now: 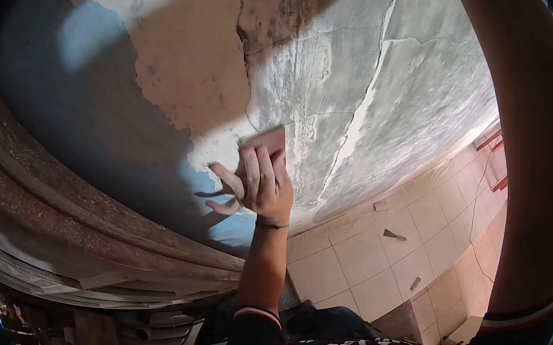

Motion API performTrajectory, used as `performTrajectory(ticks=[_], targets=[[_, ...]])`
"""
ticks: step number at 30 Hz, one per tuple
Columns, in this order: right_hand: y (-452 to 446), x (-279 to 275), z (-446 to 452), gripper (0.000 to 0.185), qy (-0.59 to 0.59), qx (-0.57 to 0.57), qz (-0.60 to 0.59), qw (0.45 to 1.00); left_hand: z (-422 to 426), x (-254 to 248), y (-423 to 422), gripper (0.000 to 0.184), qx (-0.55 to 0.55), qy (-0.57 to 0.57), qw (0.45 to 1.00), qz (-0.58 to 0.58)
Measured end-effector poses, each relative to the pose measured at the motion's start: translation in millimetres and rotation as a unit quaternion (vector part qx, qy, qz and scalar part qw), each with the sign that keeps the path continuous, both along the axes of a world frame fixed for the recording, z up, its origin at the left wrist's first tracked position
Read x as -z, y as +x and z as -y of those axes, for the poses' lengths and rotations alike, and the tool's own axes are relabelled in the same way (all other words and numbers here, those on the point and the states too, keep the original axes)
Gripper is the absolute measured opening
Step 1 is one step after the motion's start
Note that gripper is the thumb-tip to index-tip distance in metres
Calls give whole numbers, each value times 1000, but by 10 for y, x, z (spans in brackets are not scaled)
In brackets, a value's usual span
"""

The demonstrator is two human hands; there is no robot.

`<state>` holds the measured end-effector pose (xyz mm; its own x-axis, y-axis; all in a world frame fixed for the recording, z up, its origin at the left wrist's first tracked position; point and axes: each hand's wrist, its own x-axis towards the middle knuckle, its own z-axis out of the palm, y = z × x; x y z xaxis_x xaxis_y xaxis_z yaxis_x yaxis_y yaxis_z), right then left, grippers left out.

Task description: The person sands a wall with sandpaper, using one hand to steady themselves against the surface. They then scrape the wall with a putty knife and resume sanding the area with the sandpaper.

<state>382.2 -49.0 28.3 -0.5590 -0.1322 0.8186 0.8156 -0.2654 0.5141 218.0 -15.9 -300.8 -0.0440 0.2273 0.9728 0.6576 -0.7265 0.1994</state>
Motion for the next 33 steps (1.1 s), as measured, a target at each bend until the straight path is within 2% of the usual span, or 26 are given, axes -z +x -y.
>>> performTrajectory(ticks=[3,7,12,14,18,19,22,27,28,30,33], targets=[[-1,15,22,52,0,3,5,1000,-9,575,-121,29,-22,0,998,-54],[-3,25,-12,52,3,-13,6,1000,-21,459,-135,32,-14,17,998,-62],[43,20,-14,52,6,-26,6,1000,-66,-153,-84,31,14,48,998,-24],[42,65,-6,52,2,-29,6,1000,-11,-59,-112,31,12,31,998,-49],[11,366,242,54,-41,65,-8,997,23,363,-266,29,11,26,991,-127],[11,360,241,53,-34,69,1,997,5,343,-284,28,11,36,990,-133],[-55,402,302,50,-118,40,21,992,-88,202,-278,27,22,86,988,-125],[18,359,223,45,-103,20,110,988,-95,110,-264,28,32,44,993,-107],[40,360,214,45,-101,23,111,988,-69,154,-286,29,28,36,993,-112],[-206,376,411,43,-157,88,30,983,25,351,-313,29,34,13,990,-140],[-110,376,332,45,-141,33,37,989,-67,396,-326,28,56,40,984,-164]])
